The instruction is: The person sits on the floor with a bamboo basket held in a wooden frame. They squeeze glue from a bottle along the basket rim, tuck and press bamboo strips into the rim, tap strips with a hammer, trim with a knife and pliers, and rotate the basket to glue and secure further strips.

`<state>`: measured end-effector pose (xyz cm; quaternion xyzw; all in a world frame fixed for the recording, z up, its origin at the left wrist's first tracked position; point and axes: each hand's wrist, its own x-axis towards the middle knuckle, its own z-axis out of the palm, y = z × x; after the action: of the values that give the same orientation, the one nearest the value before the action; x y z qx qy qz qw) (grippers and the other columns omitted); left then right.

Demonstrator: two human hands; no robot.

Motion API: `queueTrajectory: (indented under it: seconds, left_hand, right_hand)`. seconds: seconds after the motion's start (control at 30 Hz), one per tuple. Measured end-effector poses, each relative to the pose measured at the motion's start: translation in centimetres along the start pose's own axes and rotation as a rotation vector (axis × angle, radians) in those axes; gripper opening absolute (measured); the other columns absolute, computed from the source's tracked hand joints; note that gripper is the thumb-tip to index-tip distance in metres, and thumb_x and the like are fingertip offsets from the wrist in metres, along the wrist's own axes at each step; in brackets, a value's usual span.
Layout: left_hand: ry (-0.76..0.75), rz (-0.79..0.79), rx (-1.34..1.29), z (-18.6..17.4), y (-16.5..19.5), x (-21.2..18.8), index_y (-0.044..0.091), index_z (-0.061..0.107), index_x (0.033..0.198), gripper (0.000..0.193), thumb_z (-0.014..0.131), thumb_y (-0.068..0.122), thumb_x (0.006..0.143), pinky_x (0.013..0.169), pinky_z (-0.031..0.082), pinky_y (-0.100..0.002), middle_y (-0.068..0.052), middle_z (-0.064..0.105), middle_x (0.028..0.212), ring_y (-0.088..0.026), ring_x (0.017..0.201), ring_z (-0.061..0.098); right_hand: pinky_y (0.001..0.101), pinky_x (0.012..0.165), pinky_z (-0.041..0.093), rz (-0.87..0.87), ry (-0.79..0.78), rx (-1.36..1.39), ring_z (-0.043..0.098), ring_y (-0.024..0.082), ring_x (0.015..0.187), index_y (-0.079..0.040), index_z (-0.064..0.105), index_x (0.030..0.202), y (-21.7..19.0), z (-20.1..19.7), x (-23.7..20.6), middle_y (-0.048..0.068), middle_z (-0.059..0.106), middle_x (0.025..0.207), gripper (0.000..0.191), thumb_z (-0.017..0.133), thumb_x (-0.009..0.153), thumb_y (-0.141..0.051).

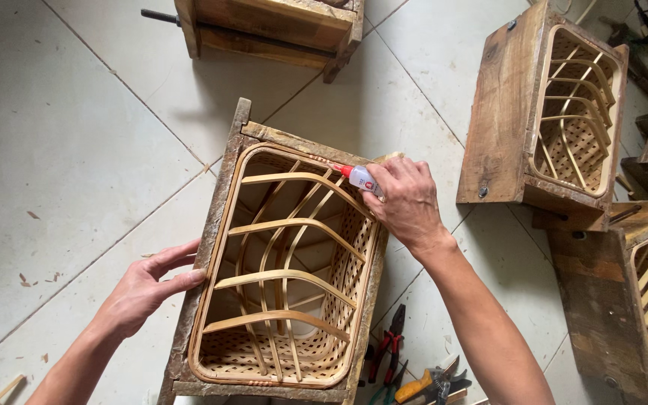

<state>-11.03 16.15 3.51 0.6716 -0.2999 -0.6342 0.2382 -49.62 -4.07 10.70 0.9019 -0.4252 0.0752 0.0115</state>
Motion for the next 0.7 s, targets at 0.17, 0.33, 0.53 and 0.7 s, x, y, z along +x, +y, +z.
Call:
queueTrajectory:
  seconds: [0.17, 0.33, 0.53, 0.7]
  left_hand:
    - [-0.008, -0.026, -0.026, 4.8, 6.1, -2.6, 0.02, 0.066, 0.14, 0.075, 0.082, 0.038, 0.069, 0.114, 0.04, -0.055, -0.014, 0.07, 0.137, -0.027, 0.136, 0.058]
    - [-0.019, -0.024, -0.045, 10.5, 8.8, 0.2, 0.019, 0.064, 0.141, 0.074, 0.081, 0.035, 0.071, 0.115, 0.041, -0.053, -0.014, 0.07, 0.138, -0.027, 0.136, 0.059]
    - [0.001, -0.065, -0.053, 21.1, 10.4, 6.7, 0.017, 0.063, 0.143, 0.074, 0.08, 0.029, 0.072, 0.115, 0.04, -0.051, -0.015, 0.07, 0.138, -0.027, 0.136, 0.059]
    - [-0.005, -0.029, -0.053, 29.5, 14.4, 6.7, 0.013, 0.063, 0.143, 0.073, 0.08, 0.029, 0.073, 0.117, 0.039, -0.048, -0.016, 0.071, 0.138, -0.027, 0.135, 0.059]
  right_hand:
    - [0.0398, 0.089, 0.045, -0.014, 0.006, -0.01, 0.063, 0.021, 0.094, -0.008, 0.071, 0.11, 5.2, -6.8, -1.3, 0.006, 0.068, 0.099, 0.037, 0.085, 0.079, -0.022]
    - [0.0403, 0.089, 0.045, -0.032, 0.018, -0.053, 0.064, 0.023, 0.097, -0.008, 0.07, 0.109, 13.5, -8.2, -3.9, 0.006, 0.068, 0.098, 0.038, 0.085, 0.076, -0.021]
    - [0.0399, 0.088, 0.045, 0.009, 0.046, -0.075, 0.064, 0.021, 0.094, -0.007, 0.071, 0.111, 26.0, -5.3, -9.5, 0.006, 0.07, 0.1, 0.037, 0.084, 0.08, -0.023]
    - [0.0385, 0.086, 0.044, 0.119, 0.065, -0.019, 0.065, 0.021, 0.095, -0.008, 0.072, 0.113, 35.9, -9.8, -15.2, 0.005, 0.071, 0.1, 0.035, 0.082, 0.083, -0.022]
